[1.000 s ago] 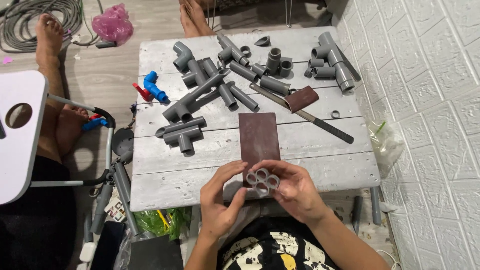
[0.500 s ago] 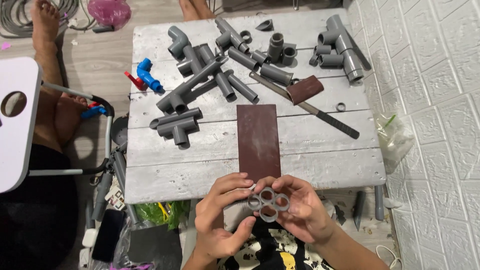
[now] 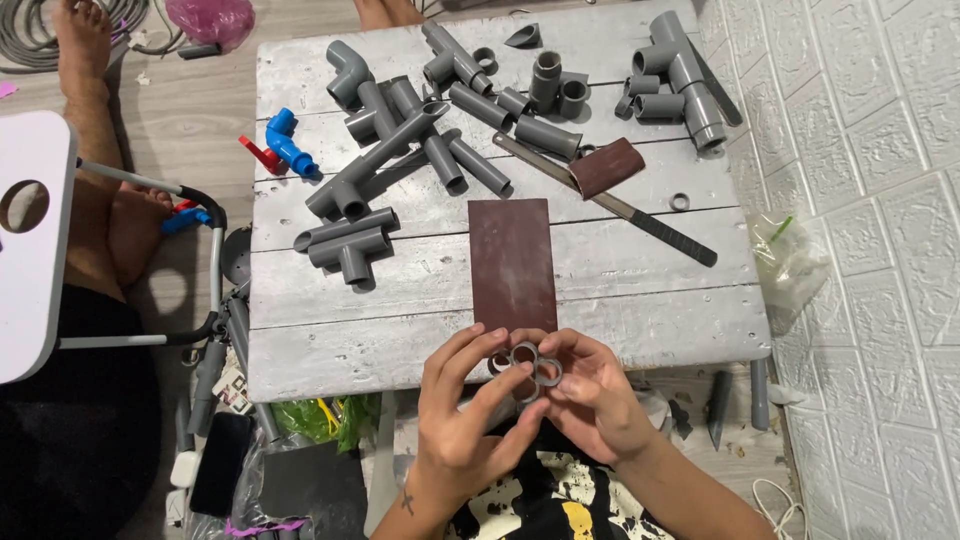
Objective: Sanding the edges of small grey plastic rings using sandpaper on a wooden table to smooth them.
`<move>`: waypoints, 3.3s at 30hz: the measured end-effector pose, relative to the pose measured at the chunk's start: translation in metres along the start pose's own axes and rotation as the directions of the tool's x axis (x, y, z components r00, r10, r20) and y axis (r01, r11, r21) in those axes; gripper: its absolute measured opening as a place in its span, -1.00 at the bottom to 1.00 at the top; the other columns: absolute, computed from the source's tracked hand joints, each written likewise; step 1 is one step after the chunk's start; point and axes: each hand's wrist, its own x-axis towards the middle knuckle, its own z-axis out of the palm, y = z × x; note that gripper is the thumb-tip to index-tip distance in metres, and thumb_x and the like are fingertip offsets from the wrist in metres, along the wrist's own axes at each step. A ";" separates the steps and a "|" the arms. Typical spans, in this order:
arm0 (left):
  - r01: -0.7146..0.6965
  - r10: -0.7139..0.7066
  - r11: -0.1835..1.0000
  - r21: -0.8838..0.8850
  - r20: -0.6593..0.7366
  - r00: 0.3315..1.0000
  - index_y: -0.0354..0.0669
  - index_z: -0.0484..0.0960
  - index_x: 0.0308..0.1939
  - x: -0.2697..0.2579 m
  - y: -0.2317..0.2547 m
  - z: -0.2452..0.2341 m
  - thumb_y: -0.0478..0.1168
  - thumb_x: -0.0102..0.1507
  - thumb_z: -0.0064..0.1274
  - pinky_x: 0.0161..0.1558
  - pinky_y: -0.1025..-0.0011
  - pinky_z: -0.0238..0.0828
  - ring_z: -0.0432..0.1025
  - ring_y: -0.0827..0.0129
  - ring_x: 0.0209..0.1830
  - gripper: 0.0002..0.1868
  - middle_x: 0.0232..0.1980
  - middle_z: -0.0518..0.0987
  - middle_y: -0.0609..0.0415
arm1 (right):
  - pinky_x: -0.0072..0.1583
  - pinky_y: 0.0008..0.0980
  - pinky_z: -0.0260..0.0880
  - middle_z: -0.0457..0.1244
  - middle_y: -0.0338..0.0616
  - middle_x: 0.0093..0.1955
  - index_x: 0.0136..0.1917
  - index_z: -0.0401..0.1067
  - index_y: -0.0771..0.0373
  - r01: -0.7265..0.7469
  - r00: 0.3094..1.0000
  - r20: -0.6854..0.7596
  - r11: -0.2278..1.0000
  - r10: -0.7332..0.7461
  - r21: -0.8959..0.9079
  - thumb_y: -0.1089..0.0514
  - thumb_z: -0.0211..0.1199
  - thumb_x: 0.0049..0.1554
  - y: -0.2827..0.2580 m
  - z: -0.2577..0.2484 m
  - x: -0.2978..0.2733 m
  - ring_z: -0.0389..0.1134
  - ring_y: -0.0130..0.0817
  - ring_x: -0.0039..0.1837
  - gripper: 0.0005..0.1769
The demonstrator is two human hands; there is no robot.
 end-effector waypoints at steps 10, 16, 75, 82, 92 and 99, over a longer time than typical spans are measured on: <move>-0.051 0.055 0.998 0.045 -0.086 0.995 -0.12 0.69 0.06 -0.006 -0.015 0.013 -0.26 0.05 0.44 0.34 0.09 0.51 0.42 -0.01 0.30 -0.51 0.26 0.49 -0.14 | 0.23 -0.25 0.52 0.14 0.13 0.43 0.11 0.44 0.36 0.063 0.998 0.026 0.998 -0.063 0.025 0.42 0.25 0.10 0.006 -0.002 0.007 0.34 -0.13 0.28 -0.72; 0.243 -0.259 0.877 -0.413 0.017 0.966 -0.30 0.45 0.30 -0.002 -0.018 0.020 -0.28 0.06 0.37 0.19 0.32 0.62 0.61 0.19 0.10 -0.26 0.23 0.63 -0.14 | 0.21 -0.09 0.59 0.09 0.07 0.52 0.17 0.37 0.39 0.078 0.997 0.003 0.986 -0.079 0.150 0.46 0.11 0.18 0.018 -0.007 0.009 0.34 0.16 0.32 -0.72; 0.266 -0.415 -0.393 -0.880 0.428 0.803 -0.09 0.23 0.50 0.029 -0.049 0.035 0.09 0.46 -0.20 0.09 0.36 0.52 0.48 0.26 0.11 -0.41 0.21 0.47 -0.08 | -0.49 -0.51 0.23 0.30 -0.29 -0.55 0.02 0.43 0.26 0.040 0.982 0.008 0.167 -0.190 -0.985 0.30 0.05 0.17 -0.036 0.040 0.010 0.26 -0.49 -0.57 -0.82; 0.325 -0.462 -0.351 -0.878 0.465 0.756 -0.13 0.30 0.42 0.038 -0.033 0.039 0.10 0.48 -0.32 -0.13 0.35 0.55 0.50 0.19 0.11 -0.45 0.19 0.49 -0.14 | -0.62 -0.43 0.10 0.23 -0.21 -0.62 -0.02 0.38 0.53 0.234 0.920 0.307 -0.286 -0.242 -0.929 0.40 0.17 0.06 -0.022 0.067 0.015 0.15 -0.47 -0.70 -0.81; 0.346 -0.554 0.010 -0.938 0.283 0.783 -0.29 0.41 0.22 0.051 -0.018 0.038 0.03 0.47 -0.47 -0.06 0.35 0.44 0.46 0.27 -0.07 -0.48 0.01 0.48 -0.11 | -0.56 -0.40 0.13 0.21 -0.21 -0.62 -0.04 0.36 0.47 0.208 0.933 0.296 -0.366 -0.205 -0.907 0.37 0.17 0.07 -0.015 0.077 0.016 0.13 -0.42 -0.69 -0.84; 0.322 -0.574 0.145 -0.935 0.186 0.798 -0.38 0.43 0.14 0.052 -0.019 0.039 -0.01 0.47 -0.53 0.03 0.32 0.37 0.41 0.30 -0.14 -0.46 -0.05 0.44 -0.12 | -0.54 -0.39 0.11 0.18 -0.21 -0.63 -0.08 0.36 0.43 0.200 0.939 0.287 -0.374 -0.191 -0.906 0.37 0.15 0.07 -0.012 0.078 0.015 0.07 -0.40 -0.68 -0.89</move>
